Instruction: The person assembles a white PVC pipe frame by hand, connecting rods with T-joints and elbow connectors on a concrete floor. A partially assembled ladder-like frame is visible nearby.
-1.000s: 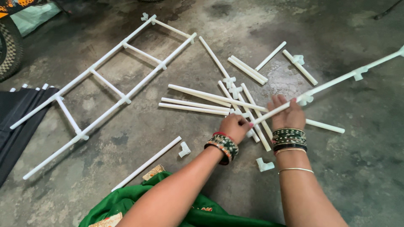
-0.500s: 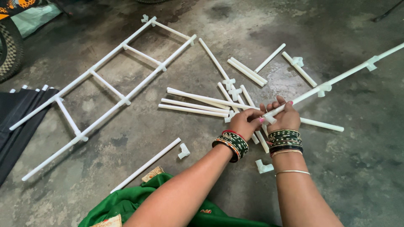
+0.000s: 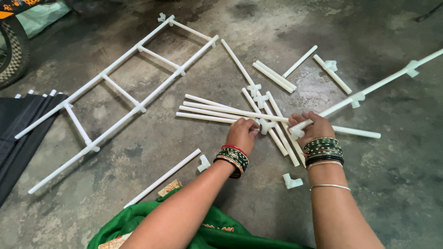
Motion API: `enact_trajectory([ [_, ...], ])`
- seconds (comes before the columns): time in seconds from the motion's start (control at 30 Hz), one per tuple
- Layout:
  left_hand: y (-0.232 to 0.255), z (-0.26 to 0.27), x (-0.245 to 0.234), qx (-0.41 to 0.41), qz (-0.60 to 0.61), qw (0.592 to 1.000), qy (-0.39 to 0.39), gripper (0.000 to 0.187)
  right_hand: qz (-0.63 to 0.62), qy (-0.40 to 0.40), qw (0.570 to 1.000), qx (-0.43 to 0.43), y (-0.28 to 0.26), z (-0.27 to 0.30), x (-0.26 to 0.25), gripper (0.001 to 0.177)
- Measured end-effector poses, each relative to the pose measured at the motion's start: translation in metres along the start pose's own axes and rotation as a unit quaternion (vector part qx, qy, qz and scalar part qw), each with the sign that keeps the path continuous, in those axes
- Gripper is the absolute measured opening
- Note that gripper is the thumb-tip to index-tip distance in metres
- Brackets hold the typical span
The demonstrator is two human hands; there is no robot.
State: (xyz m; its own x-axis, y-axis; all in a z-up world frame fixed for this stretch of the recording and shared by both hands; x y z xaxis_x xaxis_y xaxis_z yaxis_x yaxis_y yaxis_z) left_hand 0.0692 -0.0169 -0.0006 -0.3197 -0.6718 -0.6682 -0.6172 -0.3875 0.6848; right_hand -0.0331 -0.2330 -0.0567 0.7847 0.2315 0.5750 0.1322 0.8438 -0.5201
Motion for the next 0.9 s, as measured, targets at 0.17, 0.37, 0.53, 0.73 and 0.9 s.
enact_trajectory([
  [0.17, 0.004, -0.007, -0.027, 0.032, -0.043, 0.995, 0.083, 0.033, -0.001, -0.004, 1.000, -0.009, -0.003, 0.002, -0.001, 0.034],
  [0.37, 0.037, 0.005, -0.009, 0.278, -0.147, 0.947, -0.067, 0.031, 0.006, -0.032, 0.999, -0.018, 0.002, -0.005, 0.001, 0.032],
  [0.53, 0.056, 0.022, 0.021, 0.315, -0.167, 0.930, -0.087, 0.024, -0.039, -0.031, 0.999, -0.014, 0.003, -0.015, -0.008, 0.027],
  [0.73, 0.053, 0.020, 0.021, 0.319, -0.182, 0.925, -0.098, 0.018, -0.065, -0.043, 0.997, -0.006, 0.001, -0.018, -0.005, 0.011],
  [0.9, 0.055, 0.015, 0.016, 0.313, -0.165, 0.927, -0.120, 0.025, -0.056, -0.028, 0.998, -0.005, 0.001, 0.000, 0.000, 0.015],
])
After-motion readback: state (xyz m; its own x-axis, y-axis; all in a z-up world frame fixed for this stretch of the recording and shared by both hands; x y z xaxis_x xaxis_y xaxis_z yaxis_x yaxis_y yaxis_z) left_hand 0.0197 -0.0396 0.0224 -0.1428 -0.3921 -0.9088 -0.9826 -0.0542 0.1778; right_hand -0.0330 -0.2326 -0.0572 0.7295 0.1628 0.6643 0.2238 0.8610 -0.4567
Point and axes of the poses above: each hand's wrist, its own z-axis away from the middle knuckle, its own x-axis out of the palm, y = z × x, the point moved 4 cm from there along -z, towards the middle knuckle, and after that the axes turned 3 degrees about x, right-handed, at the moved point
